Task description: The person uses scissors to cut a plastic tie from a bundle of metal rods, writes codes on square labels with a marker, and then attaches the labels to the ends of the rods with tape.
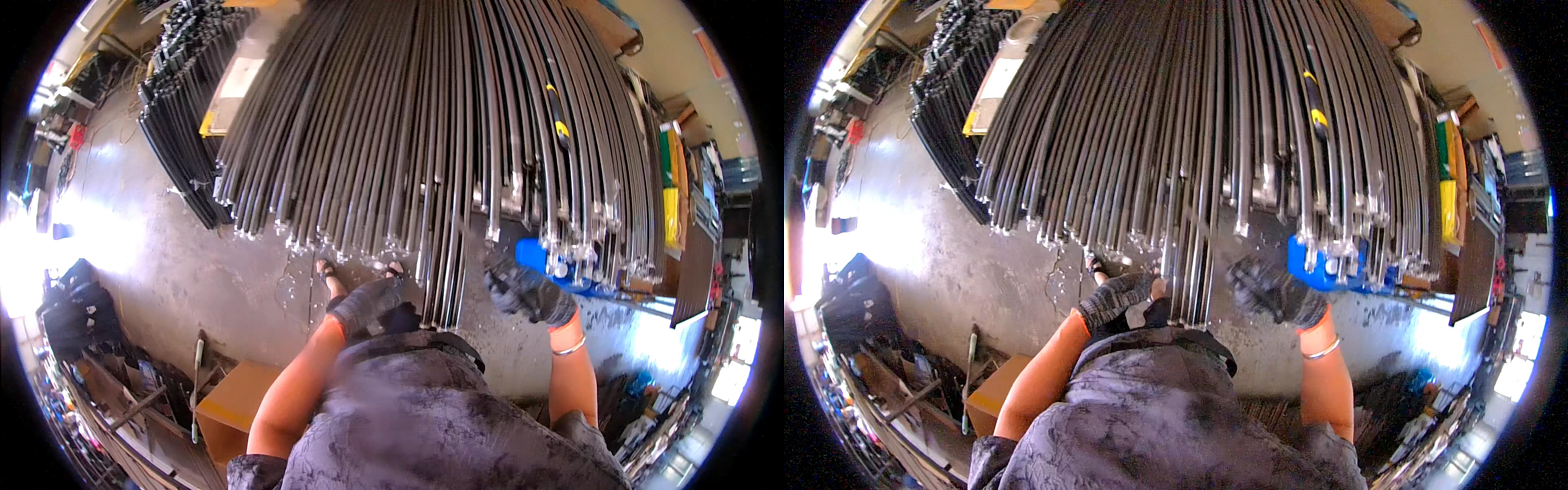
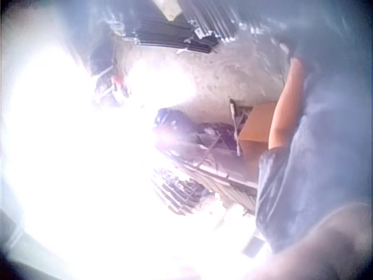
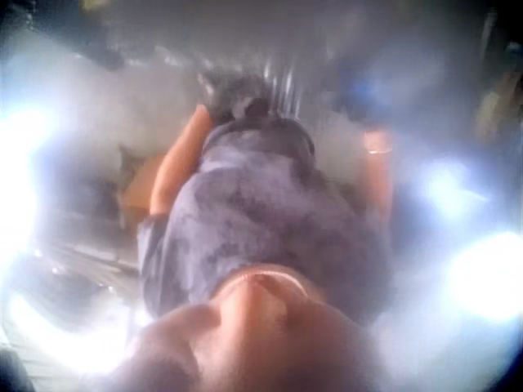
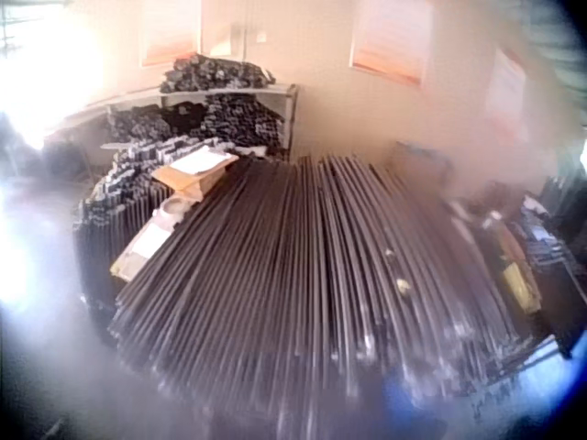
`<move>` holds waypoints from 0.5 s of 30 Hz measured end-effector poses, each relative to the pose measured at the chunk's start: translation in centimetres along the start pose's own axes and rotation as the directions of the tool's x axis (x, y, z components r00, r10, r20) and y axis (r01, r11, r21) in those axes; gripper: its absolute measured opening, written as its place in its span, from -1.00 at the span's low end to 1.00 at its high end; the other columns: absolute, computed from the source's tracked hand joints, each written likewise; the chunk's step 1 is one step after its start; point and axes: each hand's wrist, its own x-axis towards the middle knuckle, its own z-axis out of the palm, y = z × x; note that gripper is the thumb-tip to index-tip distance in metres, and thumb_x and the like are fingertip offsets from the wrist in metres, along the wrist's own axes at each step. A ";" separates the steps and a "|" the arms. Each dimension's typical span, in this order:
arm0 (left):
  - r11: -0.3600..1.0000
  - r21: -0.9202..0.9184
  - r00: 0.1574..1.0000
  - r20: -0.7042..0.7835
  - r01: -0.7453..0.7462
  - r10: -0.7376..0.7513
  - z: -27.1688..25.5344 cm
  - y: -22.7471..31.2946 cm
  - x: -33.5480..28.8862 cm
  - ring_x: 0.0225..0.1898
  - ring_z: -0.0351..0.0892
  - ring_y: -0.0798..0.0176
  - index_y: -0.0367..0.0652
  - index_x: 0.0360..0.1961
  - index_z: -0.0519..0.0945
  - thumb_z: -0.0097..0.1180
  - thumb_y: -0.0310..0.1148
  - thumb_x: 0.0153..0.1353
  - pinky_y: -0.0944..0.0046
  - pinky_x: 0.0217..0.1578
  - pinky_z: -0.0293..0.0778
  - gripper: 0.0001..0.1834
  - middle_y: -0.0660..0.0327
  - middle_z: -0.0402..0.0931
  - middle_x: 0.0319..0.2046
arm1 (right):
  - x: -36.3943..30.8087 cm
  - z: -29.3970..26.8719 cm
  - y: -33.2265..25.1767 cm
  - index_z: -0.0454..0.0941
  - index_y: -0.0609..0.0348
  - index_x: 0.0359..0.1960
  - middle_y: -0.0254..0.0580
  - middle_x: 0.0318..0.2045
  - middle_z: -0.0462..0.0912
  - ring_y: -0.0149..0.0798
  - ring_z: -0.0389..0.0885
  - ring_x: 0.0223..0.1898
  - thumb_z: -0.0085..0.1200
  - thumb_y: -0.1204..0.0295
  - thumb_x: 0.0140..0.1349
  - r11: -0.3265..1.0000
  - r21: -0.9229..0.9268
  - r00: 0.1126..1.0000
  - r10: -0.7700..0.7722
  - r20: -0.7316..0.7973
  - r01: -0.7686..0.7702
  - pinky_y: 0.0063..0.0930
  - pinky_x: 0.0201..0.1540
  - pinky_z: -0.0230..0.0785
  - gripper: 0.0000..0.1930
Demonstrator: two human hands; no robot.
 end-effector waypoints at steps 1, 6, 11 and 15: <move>0.931 -0.355 0.994 -0.044 0.081 -0.104 1.2 0.1 0.7 0.17 0.31 0.07 -0.28 0.15 0.32 0.04 -0.03 0.16 0.15 0.18 0.26 -0.35 0.04 0.34 0.12 | -0.5 -0.4 -0.5 0.36 0.26 0.11 -0.30 -0.29 0.55 -0.35 0.48 -0.31 -0.08 0.28 0.37 0.957 0.286 0.996 0.070 -0.060 -0.050 -0.43 -0.19 0.37 -0.62; 0.631 0.759 0.976 0.217 -0.159 -0.015 8.1 -2.0 2.5 0.11 0.40 0.15 -0.24 0.07 0.42 0.01 -0.10 0.25 0.24 0.09 0.36 -0.51 0.05 0.40 0.10 | -2.3 -0.1 -1.7 0.43 0.22 -0.08 -0.37 -0.42 0.46 -0.46 0.37 -0.49 -0.09 0.20 0.37 0.922 0.380 0.958 0.171 -0.232 -0.072 -0.55 -0.43 0.27 -0.68; 0.660 0.751 0.992 0.099 -0.020 -0.084 12.2 -3.6 4.0 -0.08 0.57 0.26 -0.19 -0.01 0.51 0.16 -0.30 0.21 0.29 -0.08 0.52 -0.65 0.15 0.58 -0.11 | -3.3 -0.5 2.9 0.47 0.23 -0.12 -0.33 -0.42 0.49 -0.38 0.42 -0.44 -0.03 0.30 0.34 0.697 0.712 0.954 0.260 -0.148 -0.079 -0.46 -0.40 0.32 -0.75; 0.874 0.456 0.985 -0.112 0.168 -0.131 14.6 -4.8 5.2 -0.15 0.61 0.22 -0.18 -0.05 0.52 0.30 -0.39 0.08 0.26 -0.14 0.57 -0.61 0.16 0.60 -0.16 | -1.1 1.0 0.1 0.51 0.24 -0.22 -0.01 -0.34 0.59 -0.04 0.55 -0.36 0.18 0.40 0.12 0.881 -0.470 0.832 -0.298 -0.469 0.051 -0.25 -0.30 0.41 -0.76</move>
